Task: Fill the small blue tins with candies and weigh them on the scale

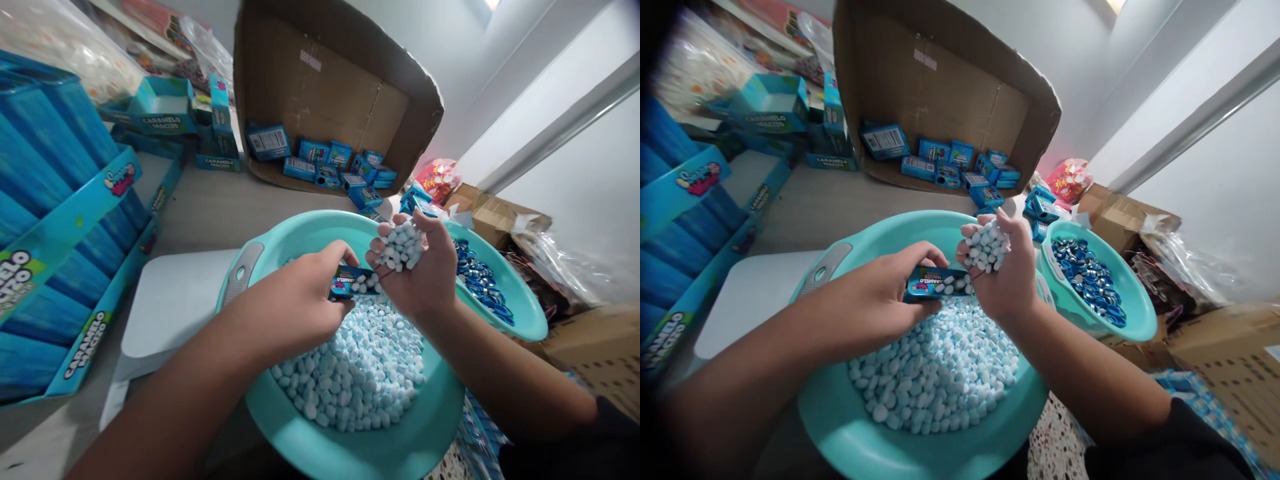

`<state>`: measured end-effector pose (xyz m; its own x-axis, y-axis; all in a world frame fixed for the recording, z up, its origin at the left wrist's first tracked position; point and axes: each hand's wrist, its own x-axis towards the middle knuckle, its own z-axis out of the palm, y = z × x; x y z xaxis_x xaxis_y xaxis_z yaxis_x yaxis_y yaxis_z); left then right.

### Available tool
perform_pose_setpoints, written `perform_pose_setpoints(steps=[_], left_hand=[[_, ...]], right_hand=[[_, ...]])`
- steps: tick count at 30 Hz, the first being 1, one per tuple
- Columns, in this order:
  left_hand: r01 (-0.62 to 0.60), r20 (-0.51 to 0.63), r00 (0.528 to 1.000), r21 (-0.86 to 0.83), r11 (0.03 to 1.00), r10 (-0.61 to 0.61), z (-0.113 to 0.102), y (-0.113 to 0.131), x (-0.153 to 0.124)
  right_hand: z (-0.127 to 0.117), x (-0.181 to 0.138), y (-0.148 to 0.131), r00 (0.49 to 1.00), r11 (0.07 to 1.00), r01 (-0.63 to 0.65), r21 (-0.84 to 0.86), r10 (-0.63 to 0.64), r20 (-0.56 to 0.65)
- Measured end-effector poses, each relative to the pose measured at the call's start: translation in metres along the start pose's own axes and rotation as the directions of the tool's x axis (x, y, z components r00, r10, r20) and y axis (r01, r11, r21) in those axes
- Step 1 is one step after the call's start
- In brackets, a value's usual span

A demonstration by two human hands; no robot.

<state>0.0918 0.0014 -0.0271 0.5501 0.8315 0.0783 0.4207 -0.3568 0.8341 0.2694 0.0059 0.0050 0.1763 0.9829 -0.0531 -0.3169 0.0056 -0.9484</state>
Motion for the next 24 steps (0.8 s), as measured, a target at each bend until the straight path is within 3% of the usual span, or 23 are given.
perform_pose_setpoints(steps=[3, 8, 19, 24], left_hand=[[0.028, -0.008, 1.0, -0.027, 0.999, -0.028, -0.001, 0.001, 0.001], [0.034, -0.009, 0.999, -0.079, 0.996, -0.034, -0.001, 0.0, 0.003], [0.039, -0.08, 0.996, -0.016, 0.999, -0.041, -0.001, 0.0, 0.006], [0.049, -0.171, 0.984, 0.022, 0.999, -0.044, -0.002, 0.004, 0.007]], right_hand=[[0.001, 0.0, 0.002, 0.999, 0.998, -0.025, 0.05, 0.027, -0.022], [0.001, 0.001, 0.005, 0.999, 0.999, -0.013, -0.047, 0.011, -0.041], [0.0, -0.002, 0.012, 0.991, 0.992, 0.12, 0.031, -0.122, 0.058], [0.001, -0.001, 0.012, 0.971, 0.985, 0.17, 0.008, -0.169, 0.17]])
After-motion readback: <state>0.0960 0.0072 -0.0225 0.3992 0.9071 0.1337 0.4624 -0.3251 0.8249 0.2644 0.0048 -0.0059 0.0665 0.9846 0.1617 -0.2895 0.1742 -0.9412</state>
